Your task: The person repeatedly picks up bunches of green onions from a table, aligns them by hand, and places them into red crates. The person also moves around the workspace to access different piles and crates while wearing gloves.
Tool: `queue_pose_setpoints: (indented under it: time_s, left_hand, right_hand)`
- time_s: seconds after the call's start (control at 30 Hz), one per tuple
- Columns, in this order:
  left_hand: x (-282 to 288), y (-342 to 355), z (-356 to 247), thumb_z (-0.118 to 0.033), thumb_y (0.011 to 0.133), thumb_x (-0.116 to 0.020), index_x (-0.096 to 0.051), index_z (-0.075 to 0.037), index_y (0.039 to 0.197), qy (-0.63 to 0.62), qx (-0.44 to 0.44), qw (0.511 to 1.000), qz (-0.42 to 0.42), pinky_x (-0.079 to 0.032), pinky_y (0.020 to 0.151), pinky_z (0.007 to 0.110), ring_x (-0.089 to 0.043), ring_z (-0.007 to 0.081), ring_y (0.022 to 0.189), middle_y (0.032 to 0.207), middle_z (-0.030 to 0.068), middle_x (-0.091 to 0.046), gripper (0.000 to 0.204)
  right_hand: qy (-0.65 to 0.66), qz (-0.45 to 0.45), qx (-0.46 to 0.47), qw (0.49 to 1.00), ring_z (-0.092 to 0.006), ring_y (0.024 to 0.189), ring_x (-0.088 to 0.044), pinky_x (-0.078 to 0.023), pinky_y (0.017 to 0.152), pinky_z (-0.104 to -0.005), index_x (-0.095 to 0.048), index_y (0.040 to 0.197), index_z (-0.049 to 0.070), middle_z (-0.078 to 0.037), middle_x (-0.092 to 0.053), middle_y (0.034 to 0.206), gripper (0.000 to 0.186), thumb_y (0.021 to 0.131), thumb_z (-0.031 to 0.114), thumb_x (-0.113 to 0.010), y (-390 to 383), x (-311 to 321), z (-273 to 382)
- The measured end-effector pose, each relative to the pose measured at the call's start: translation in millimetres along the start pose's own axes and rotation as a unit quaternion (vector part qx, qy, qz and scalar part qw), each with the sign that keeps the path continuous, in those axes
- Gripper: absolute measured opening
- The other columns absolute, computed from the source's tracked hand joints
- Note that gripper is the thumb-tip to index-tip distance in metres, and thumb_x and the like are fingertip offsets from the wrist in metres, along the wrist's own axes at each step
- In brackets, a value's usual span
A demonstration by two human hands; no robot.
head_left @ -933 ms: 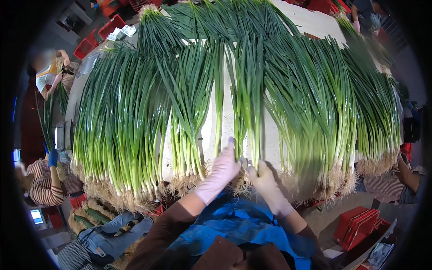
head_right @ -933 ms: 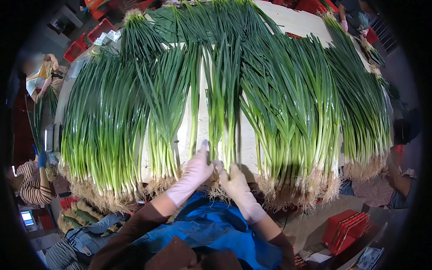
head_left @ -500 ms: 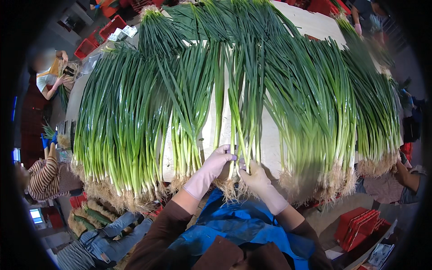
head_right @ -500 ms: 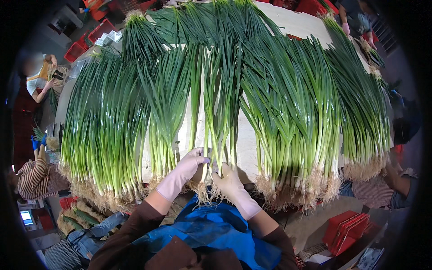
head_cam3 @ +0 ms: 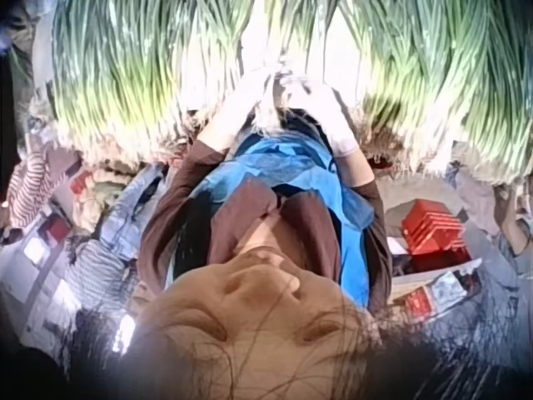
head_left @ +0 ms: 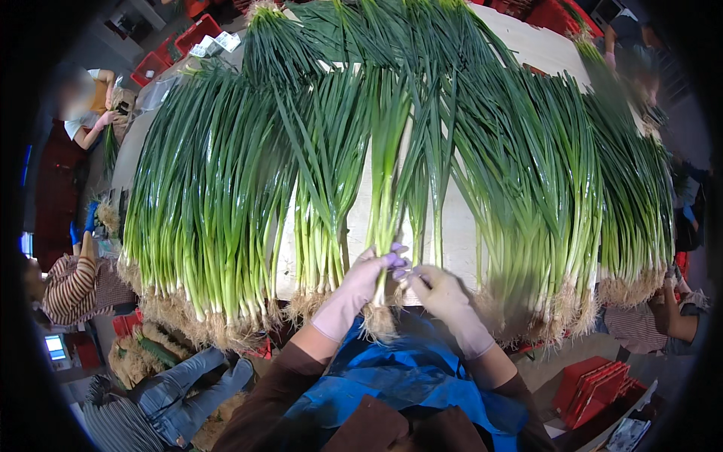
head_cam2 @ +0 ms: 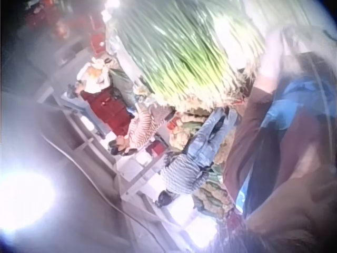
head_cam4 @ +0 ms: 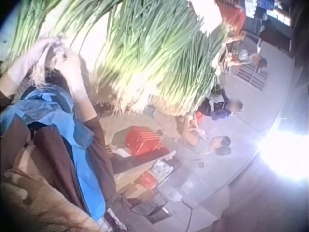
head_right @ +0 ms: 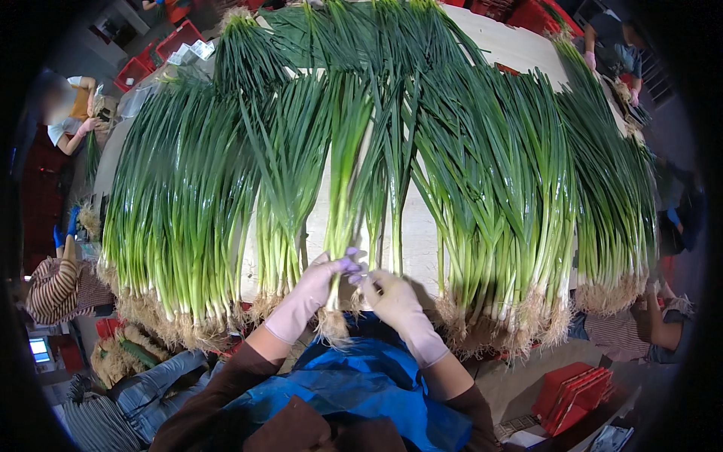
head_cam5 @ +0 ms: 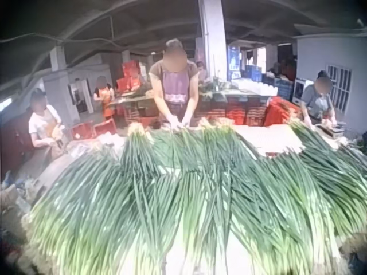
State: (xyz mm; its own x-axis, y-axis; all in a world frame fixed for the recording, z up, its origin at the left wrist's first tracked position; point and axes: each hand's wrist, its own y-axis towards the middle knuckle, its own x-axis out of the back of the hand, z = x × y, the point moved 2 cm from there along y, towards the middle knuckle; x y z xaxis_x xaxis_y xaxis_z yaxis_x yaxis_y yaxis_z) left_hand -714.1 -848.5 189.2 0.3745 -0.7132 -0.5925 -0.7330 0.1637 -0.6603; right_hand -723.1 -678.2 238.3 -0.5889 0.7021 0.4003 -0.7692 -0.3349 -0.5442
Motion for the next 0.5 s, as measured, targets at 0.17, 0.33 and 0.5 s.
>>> queue_pose_setpoints:
  time_s: [0.17, 0.33, 0.5]
  left_hand:
    - [11.5, 8.7, -2.2, 0.004, 0.090, -0.052, -0.049, 0.005, 0.116, 0.034, -0.032, 0.997, -0.055, -0.052, 0.066, 0.030, -0.059, 0.0199, 0.072, 0.100, 0.0192, -0.063, 0.026]
    - [5.9, -1.1, -6.0, -0.003, 0.089, -0.059, -0.050, 0.002, 0.116, 0.092, -0.035, 0.989, -0.112, -0.052, 0.067, 0.031, -0.061, 0.0188, 0.076, 0.099, 0.0139, -0.065, 0.029]
    - [12.2, -19.3, 0.7, -0.013, 0.086, -0.068, -0.059, 0.001, 0.111, 0.088, -0.064, 0.991, -0.074, -0.053, 0.071, 0.033, -0.063, 0.0202, 0.081, 0.093, 0.0109, -0.067, 0.030]
  right_hand:
    - [-0.181, -0.115, -0.025, 0.976, -0.0351, 0.089, -0.066, -0.052, 0.078, -0.0422, -0.052, 0.113, -0.002, -0.023, -0.066, 0.091, 0.047, 0.082, 0.031, -0.064, 37.0, -19.1, -11.0]
    - [-0.260, -0.122, -0.051, 0.957, -0.0313, 0.080, -0.066, -0.053, 0.066, -0.0397, -0.049, 0.115, -0.001, -0.019, -0.066, 0.091, 0.045, 0.082, 0.024, -0.065, 62.9, -34.4, -30.0]
    - [0.331, 0.101, -0.059, 0.936, -0.0117, 0.061, -0.060, -0.047, 0.048, -0.0247, -0.062, 0.101, 0.004, -0.006, -0.066, 0.081, 0.017, 0.088, 0.014, -0.062, 37.6, -18.7, -18.1]
